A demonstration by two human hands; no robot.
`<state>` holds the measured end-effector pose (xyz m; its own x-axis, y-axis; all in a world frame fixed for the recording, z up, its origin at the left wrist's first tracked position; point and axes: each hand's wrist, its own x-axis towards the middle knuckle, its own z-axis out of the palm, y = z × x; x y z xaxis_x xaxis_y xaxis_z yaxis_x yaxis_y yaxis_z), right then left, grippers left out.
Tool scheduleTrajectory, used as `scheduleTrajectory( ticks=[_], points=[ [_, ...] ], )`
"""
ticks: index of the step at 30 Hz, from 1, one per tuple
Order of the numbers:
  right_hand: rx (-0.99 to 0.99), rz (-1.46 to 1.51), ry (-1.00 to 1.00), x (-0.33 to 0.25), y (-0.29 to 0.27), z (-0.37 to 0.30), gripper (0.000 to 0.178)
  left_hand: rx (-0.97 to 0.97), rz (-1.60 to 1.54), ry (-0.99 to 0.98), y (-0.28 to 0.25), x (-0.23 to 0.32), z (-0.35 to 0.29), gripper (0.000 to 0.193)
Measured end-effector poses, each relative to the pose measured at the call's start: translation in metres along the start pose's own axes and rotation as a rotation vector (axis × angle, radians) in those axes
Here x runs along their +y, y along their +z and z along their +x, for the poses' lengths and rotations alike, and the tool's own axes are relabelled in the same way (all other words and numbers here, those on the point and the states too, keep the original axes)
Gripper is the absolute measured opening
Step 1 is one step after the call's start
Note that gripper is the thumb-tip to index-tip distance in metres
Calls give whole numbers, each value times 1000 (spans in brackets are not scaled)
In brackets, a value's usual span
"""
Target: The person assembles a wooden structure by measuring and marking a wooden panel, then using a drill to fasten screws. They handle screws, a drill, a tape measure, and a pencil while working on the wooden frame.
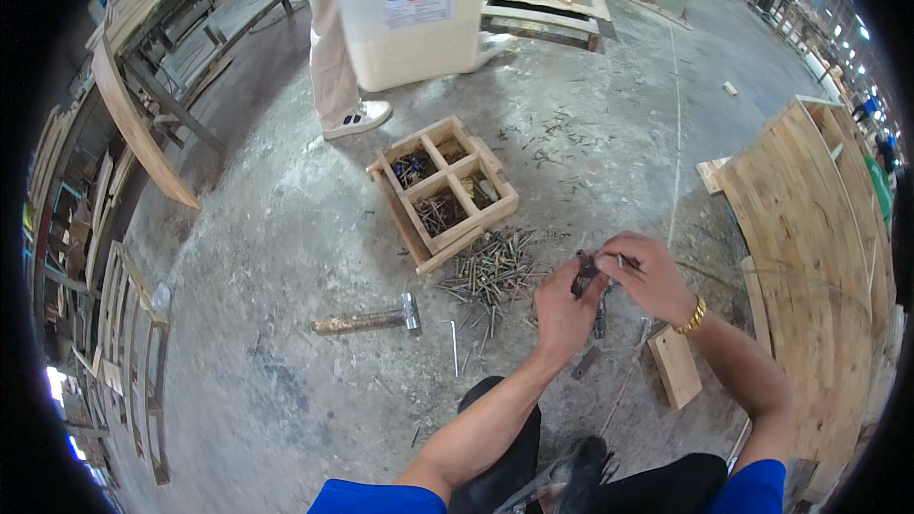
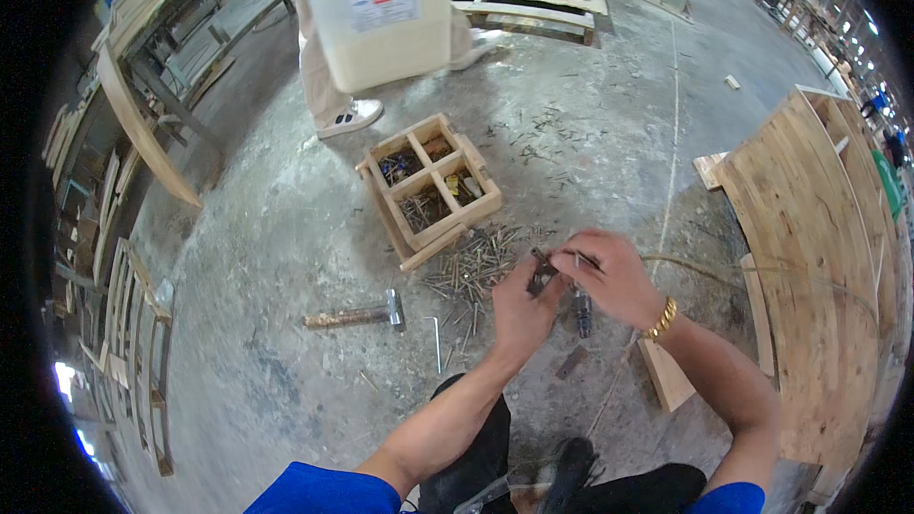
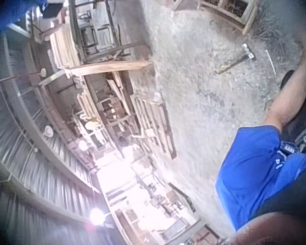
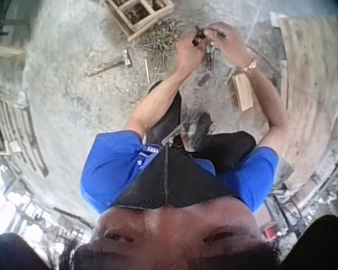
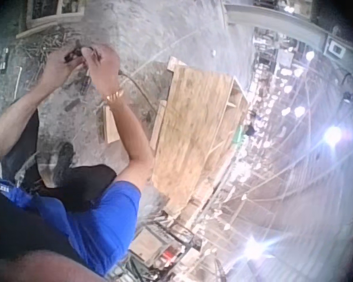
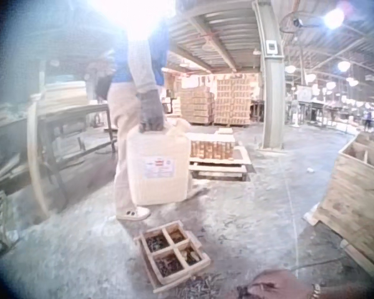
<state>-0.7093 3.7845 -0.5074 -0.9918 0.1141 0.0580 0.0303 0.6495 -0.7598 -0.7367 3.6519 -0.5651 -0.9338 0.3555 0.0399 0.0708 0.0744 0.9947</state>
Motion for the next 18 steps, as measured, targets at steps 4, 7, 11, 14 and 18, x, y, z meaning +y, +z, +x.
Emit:
scheduleTrajectory(
  ticks=[4,7,11,14,18],
  points=[
    [162,47,-84,2,-11,-45,17,-90,30,64,8,27,-29,23],
    [23,185,140,-7,-18,-63,18,-126,41,161,2,33,-46,25],
    [-5,287,71,-18,-5,-73,20,-153,-11,82,-12,32,-63,30],
    [-37,262,-4,-20,3,-76,18,-200,-46,-6,-28,33,-70,33],
    [-31,543,120,-27,8,-83,19,-209,-2,-26,-30,31,-74,34]
  ],
)
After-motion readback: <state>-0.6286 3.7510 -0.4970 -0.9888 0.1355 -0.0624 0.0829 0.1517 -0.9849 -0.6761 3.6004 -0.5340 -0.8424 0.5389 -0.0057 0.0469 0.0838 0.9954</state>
